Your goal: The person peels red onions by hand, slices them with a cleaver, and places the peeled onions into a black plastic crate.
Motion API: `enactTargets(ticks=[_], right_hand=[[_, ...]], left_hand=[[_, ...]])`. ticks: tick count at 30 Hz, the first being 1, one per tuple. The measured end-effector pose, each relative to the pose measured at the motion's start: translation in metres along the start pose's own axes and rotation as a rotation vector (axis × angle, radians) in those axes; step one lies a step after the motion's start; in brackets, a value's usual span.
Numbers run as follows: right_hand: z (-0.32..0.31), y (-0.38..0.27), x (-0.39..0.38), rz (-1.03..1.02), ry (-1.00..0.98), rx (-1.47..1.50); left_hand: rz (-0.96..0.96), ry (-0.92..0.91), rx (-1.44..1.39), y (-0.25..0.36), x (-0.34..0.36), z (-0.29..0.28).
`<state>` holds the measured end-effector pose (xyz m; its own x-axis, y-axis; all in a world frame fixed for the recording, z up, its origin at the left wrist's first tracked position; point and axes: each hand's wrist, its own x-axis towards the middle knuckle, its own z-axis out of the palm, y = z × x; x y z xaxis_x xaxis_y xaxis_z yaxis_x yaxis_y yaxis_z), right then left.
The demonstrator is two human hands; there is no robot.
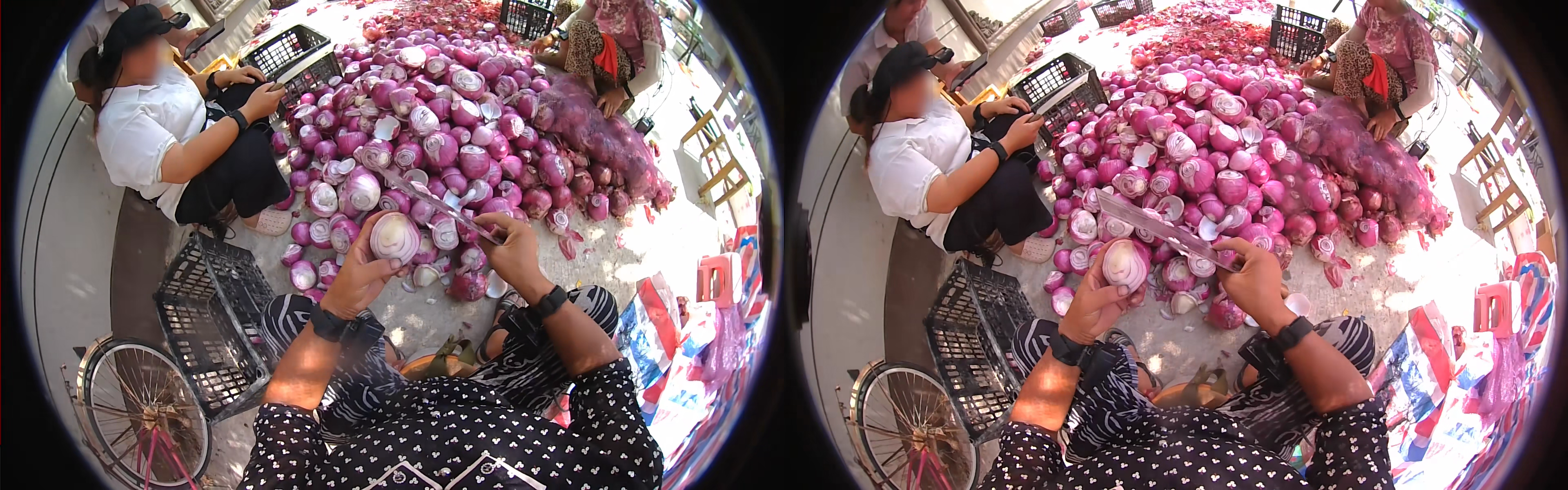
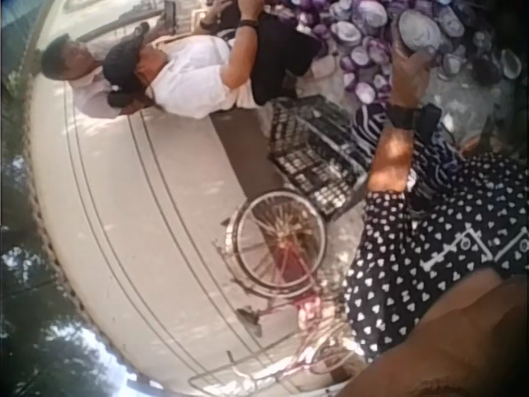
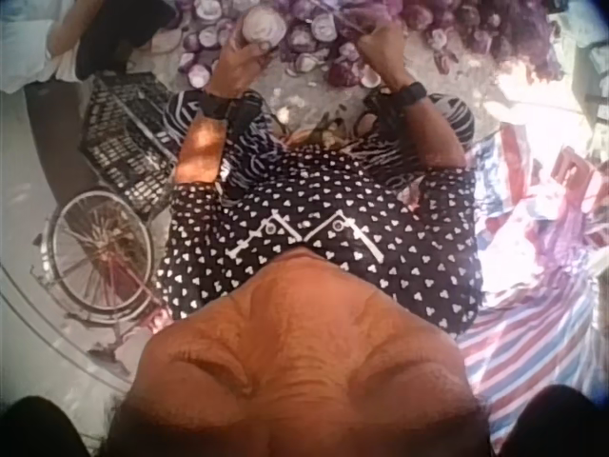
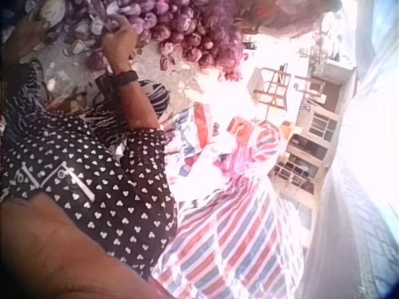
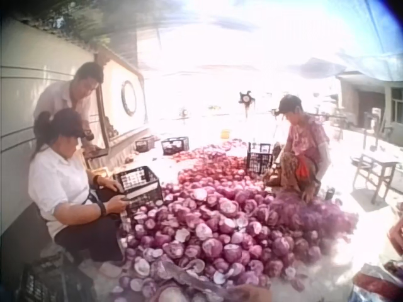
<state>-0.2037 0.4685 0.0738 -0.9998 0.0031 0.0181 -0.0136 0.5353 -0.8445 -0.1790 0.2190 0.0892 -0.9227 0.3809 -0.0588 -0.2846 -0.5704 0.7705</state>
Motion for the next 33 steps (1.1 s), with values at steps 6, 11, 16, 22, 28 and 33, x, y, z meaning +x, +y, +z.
enactTargets(ticks=[6,11,16,22,28,33], right_hand=[[0.001,-0.004,-0.004,-0.143,0.113,0.147],[-0.007,-0.013,-0.003,-0.356,0.252,0.025],[-0.01,-0.01,-0.012,-0.636,0.104,-0.264],[-0.01,-0.026,-0.02,-0.681,0.042,-0.215],[-0.007,-0.027,-0.022,-0.717,-0.01,-0.21],[-0.007,-0.028,-0.023,-0.729,-0.005,-0.215]], left_hand=[[-0.006,0.067,-0.034,-0.006,0.002,0.002],[0.047,0.105,-0.031,-0.014,0.004,-0.015],[0.147,0.147,0.145,-0.007,0.009,0.002],[0.064,0.128,0.07,-0.016,0.012,-0.009],[0.016,0.127,0.076,-0.015,0.008,-0.008],[-0.011,0.162,0.211,-0.02,0.009,-0.016]])
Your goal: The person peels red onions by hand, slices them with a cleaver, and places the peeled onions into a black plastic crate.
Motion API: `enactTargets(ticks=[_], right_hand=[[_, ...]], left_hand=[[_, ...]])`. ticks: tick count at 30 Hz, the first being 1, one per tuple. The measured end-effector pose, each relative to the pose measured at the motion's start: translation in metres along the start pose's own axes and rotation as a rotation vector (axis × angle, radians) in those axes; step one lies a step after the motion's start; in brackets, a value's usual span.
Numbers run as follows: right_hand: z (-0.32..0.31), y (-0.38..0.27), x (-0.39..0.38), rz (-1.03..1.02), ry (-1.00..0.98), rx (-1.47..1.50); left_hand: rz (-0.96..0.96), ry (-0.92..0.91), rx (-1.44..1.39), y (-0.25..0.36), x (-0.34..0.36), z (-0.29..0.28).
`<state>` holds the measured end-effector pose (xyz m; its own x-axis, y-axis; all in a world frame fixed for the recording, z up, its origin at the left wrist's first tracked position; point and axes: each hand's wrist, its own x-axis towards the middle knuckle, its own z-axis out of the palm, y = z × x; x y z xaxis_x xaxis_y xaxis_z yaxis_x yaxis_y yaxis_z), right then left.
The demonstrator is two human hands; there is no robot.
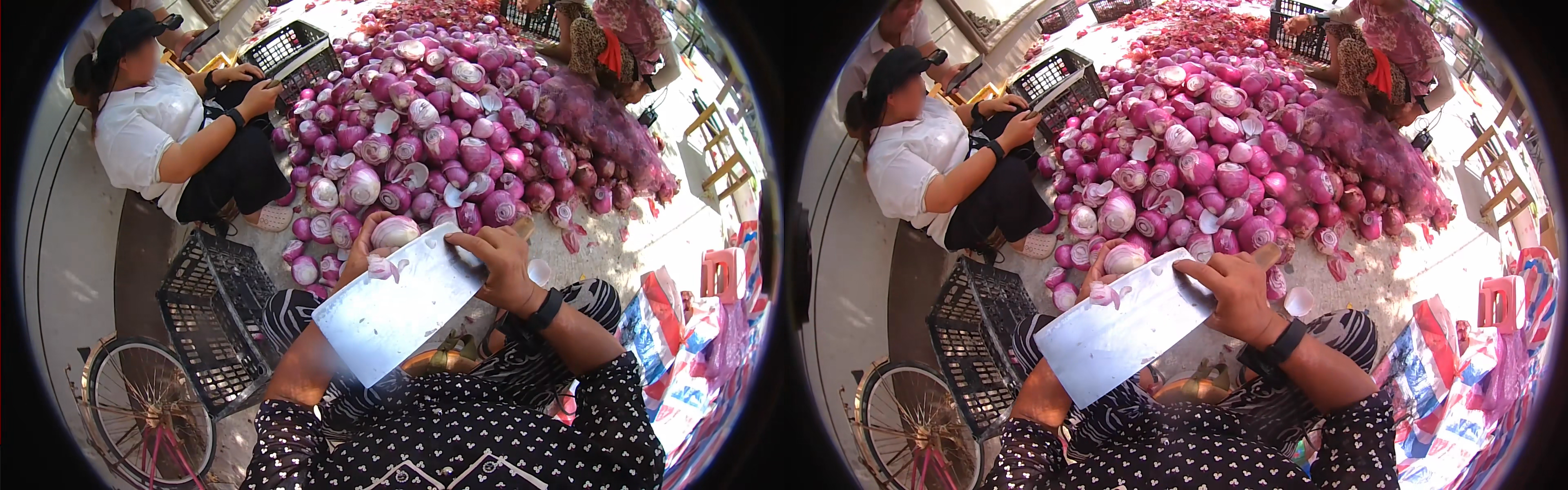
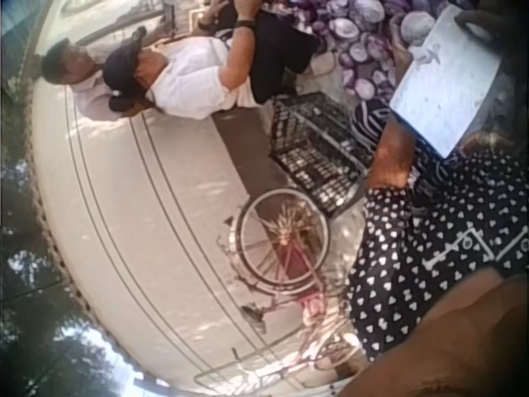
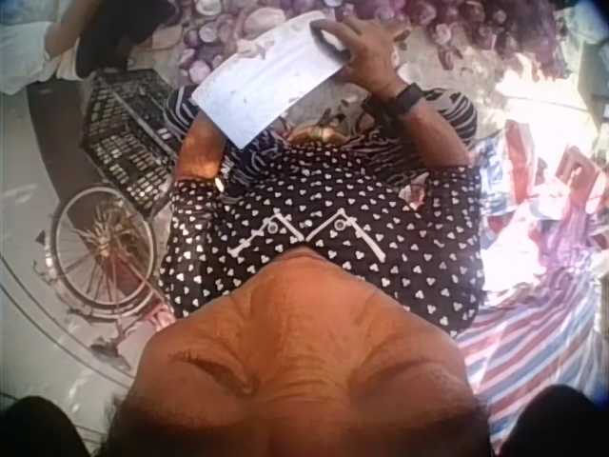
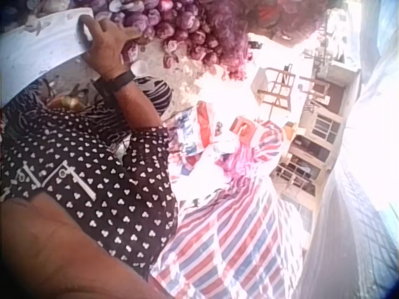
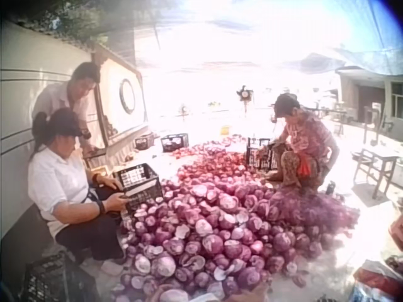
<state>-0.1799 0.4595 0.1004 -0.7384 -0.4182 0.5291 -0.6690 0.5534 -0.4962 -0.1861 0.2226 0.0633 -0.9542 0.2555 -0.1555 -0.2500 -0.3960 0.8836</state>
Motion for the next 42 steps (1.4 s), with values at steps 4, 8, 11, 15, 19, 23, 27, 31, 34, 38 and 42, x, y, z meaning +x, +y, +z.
enactTargets(ticks=[4,8,11,15,19,23,27,31,34,38,42], right_hand=[[0.004,0.015,-0.001,0.066,0.013,-0.069],[0.01,0.028,-0.005,0.169,-0.019,-0.094],[0.011,0.025,0.002,0.143,-0.02,-0.068],[0.01,0.034,0.003,0.399,-0.011,-0.107],[0.014,0.042,-0.001,0.499,0.032,-0.061],[0.009,0.028,-0.002,0.495,0.029,0.071],[0.008,0.021,0.001,0.531,0.004,0.127],[0.009,0.022,0.0,0.521,0.022,0.182],[0.009,0.022,-0.001,0.619,-0.024,0.248],[0.011,0.021,-0.004,0.606,-0.017,0.261],[0.013,0.023,-0.007,0.291,0.151,0.213]], left_hand=[[-0.055,-0.186,-0.124,0.004,0.011,-0.009],[-0.095,-0.078,-0.185,0.008,-0.007,-0.003],[-0.15,-0.06,-0.239,0.011,-0.008,-0.012],[-0.047,-0.355,-0.411,0.023,-0.014,-0.005],[0.06,-0.199,-0.267,0.025,-0.019,0.009],[-0.043,-0.113,-0.326,0.024,-0.012,0.008],[-0.07,-0.208,-0.329,0.025,-0.012,0.012],[-0.011,-0.205,-0.244,0.022,-0.011,0.015],[0.015,-0.188,-0.245,0.017,-0.01,0.012],[0.043,-0.138,-0.311,0.017,-0.008,0.012],[0.141,-0.062,-0.153,0.008,-0.012,0.01]])
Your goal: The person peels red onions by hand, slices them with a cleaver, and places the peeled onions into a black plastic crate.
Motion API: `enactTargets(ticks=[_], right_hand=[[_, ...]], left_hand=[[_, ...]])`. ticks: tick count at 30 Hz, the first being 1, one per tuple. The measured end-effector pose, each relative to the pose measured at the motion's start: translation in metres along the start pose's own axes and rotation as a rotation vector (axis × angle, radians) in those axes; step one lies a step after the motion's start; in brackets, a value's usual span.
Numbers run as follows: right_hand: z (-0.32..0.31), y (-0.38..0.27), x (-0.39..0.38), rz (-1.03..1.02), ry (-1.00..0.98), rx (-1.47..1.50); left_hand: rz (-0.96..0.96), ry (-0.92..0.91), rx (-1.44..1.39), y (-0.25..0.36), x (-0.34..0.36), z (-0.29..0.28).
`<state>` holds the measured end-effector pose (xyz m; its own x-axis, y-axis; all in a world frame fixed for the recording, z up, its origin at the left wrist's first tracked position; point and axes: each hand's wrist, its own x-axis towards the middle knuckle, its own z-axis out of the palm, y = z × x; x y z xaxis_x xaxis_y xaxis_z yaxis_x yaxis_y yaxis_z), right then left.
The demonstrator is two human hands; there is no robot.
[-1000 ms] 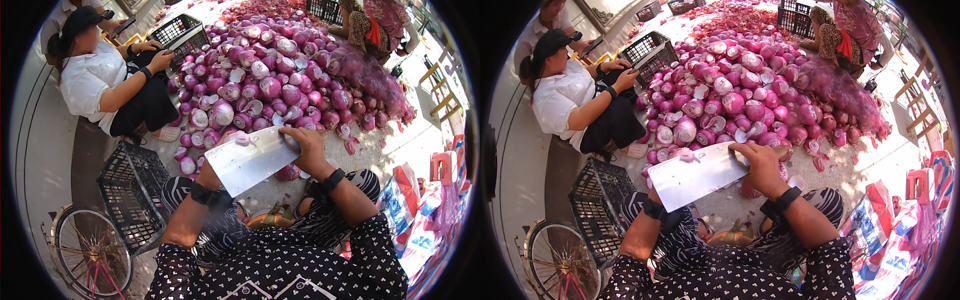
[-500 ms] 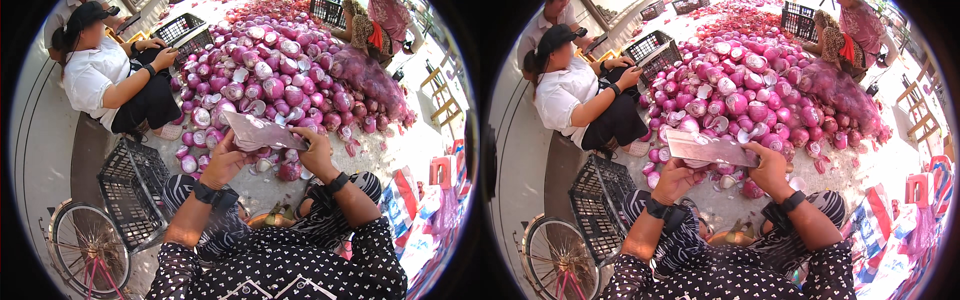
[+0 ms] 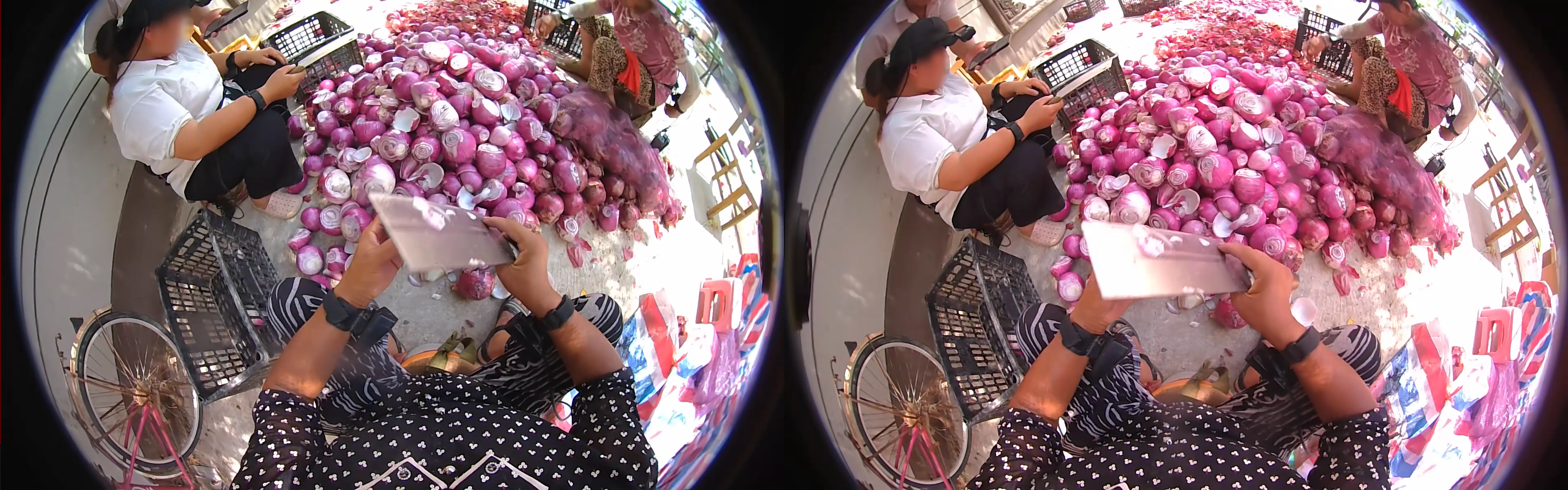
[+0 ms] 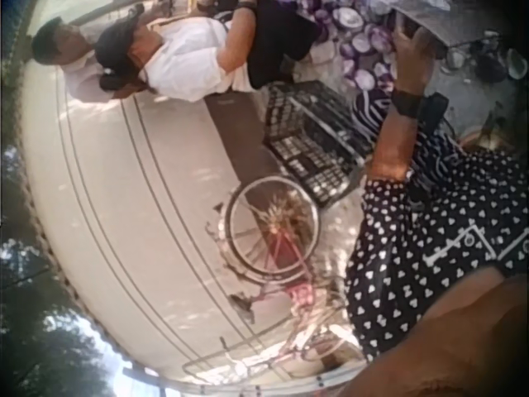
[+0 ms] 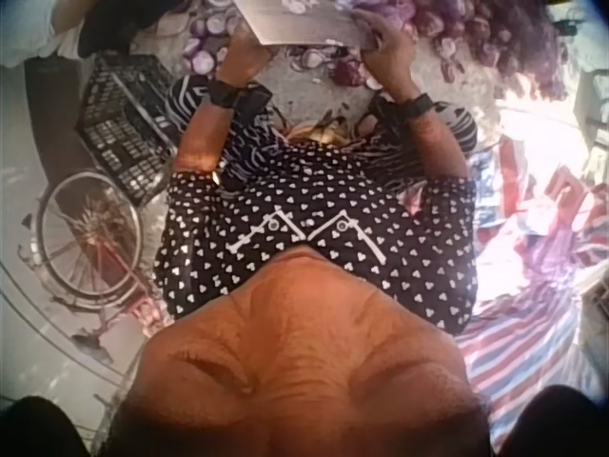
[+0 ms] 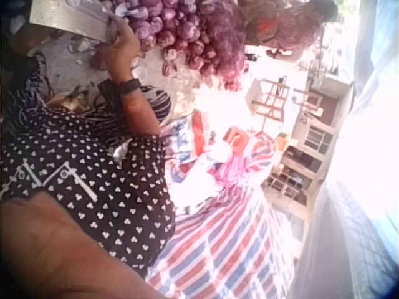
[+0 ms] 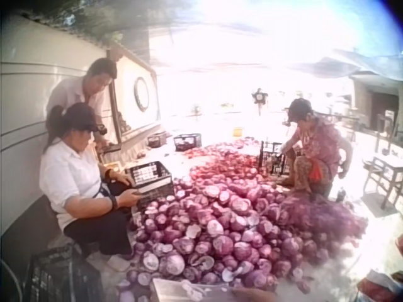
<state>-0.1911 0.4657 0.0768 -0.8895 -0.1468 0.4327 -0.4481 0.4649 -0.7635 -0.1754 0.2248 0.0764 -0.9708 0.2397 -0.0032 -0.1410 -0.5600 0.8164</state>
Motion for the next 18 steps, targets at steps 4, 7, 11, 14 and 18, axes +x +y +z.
enactTargets(ticks=[4,7,11,14,18], right_hand=[[-0.007,-0.018,0.003,-0.151,-0.086,-0.165],[-0.006,-0.023,0.001,-0.23,-0.123,-0.264],[-0.005,-0.025,0.001,-0.249,-0.126,-0.274],[-0.006,-0.021,0.002,-0.272,-0.113,-0.265],[-0.006,-0.008,0.009,-0.234,-0.073,-0.309]], left_hand=[[-0.082,-0.141,-0.19,-0.004,0.01,-0.013],[-0.005,-0.017,0.071,-0.017,0.011,-0.001],[-0.054,0.027,0.117,-0.018,0.011,-0.004],[-0.123,0.019,0.195,-0.017,0.011,-0.004],[-0.267,-0.129,0.12,-0.021,0.014,-0.035]])
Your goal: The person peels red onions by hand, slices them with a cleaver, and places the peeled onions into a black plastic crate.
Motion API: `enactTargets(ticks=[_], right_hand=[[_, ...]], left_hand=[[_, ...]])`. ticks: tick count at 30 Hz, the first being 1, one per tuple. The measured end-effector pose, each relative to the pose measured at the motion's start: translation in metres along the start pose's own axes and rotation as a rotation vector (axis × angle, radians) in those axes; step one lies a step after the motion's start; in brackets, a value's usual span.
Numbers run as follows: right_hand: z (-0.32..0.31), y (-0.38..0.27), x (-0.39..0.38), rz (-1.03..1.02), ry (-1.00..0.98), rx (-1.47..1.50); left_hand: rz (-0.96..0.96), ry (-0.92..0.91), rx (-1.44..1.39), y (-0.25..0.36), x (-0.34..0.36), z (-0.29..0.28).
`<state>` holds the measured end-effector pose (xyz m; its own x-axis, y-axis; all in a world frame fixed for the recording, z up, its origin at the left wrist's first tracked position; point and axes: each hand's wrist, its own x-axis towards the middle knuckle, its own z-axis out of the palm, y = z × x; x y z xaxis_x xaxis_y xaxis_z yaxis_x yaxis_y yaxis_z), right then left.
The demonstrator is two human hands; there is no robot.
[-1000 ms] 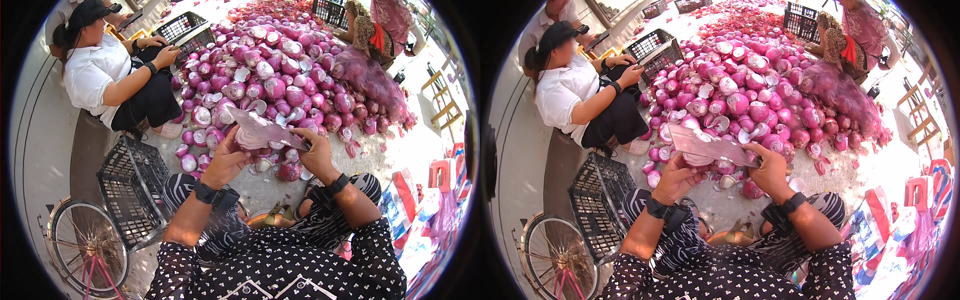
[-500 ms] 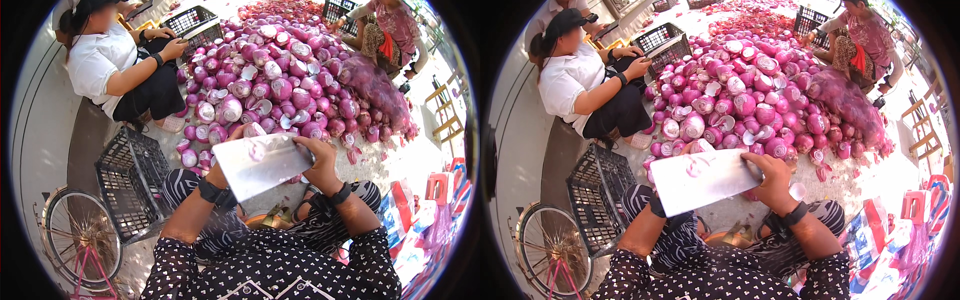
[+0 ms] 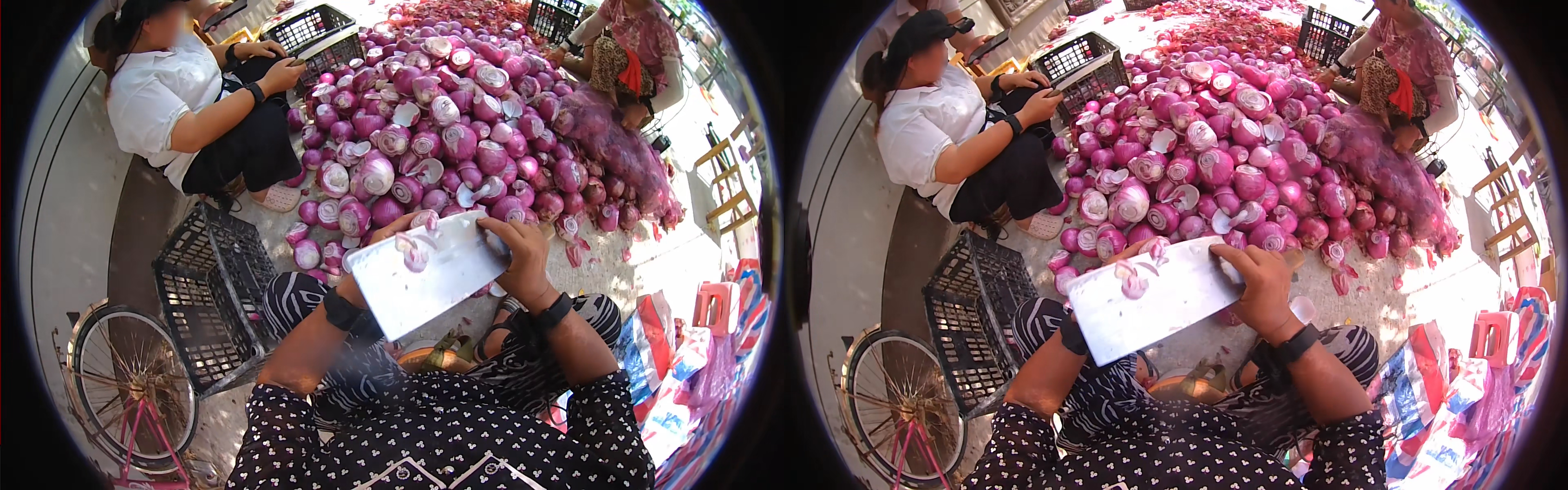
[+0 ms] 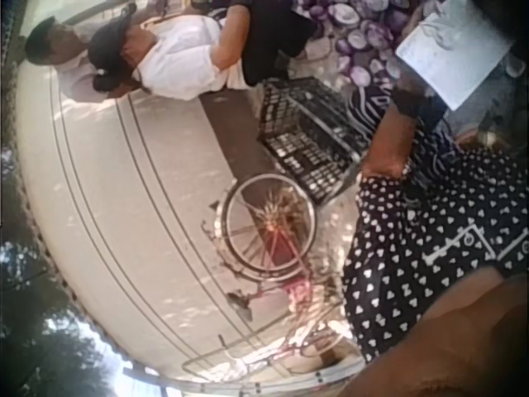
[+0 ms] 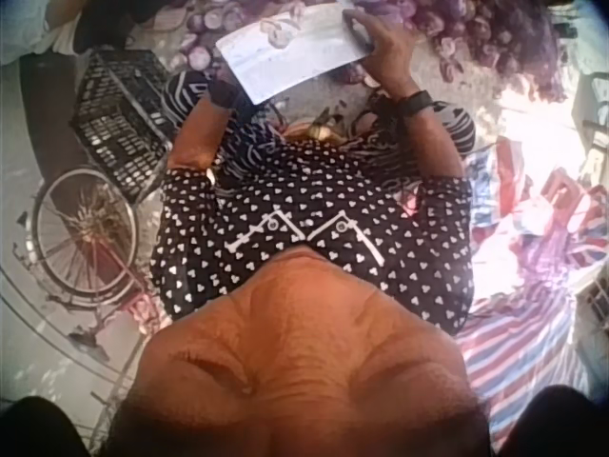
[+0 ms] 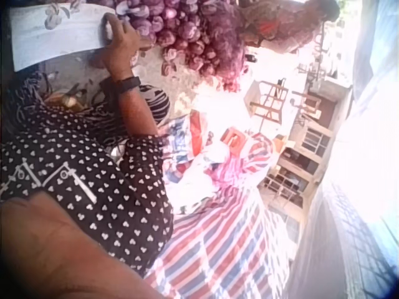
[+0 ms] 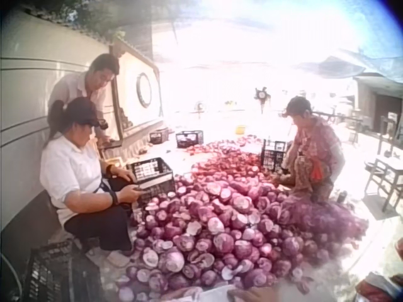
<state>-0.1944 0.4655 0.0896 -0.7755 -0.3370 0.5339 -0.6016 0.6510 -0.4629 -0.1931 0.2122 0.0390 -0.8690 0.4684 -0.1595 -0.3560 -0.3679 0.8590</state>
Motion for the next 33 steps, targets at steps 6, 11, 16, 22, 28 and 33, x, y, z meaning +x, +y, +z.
enactTargets(ticks=[6,11,16,22,28,33], right_hand=[[0.007,0.021,-0.002,0.532,-0.047,0.061],[0.008,0.01,-0.003,0.178,0.146,0.273],[0.0,-0.005,-0.002,0.036,-0.001,0.125],[-0.005,-0.012,-0.005,0.013,-0.066,0.051],[-0.006,-0.013,-0.006,0.01,-0.065,0.028],[0.004,0.01,-0.006,0.055,-0.012,-0.032]], left_hand=[[0.125,-0.145,-0.242,0.028,-0.019,0.039],[0.11,-0.035,-0.353,0.031,-0.014,0.043],[0.076,0.043,-0.256,0.01,-0.003,0.023],[0.095,0.231,0.057,0.003,0.002,0.029],[0.154,0.182,0.276,-0.002,0.004,0.017],[0.254,0.117,-0.028,0.011,-0.002,0.026]])
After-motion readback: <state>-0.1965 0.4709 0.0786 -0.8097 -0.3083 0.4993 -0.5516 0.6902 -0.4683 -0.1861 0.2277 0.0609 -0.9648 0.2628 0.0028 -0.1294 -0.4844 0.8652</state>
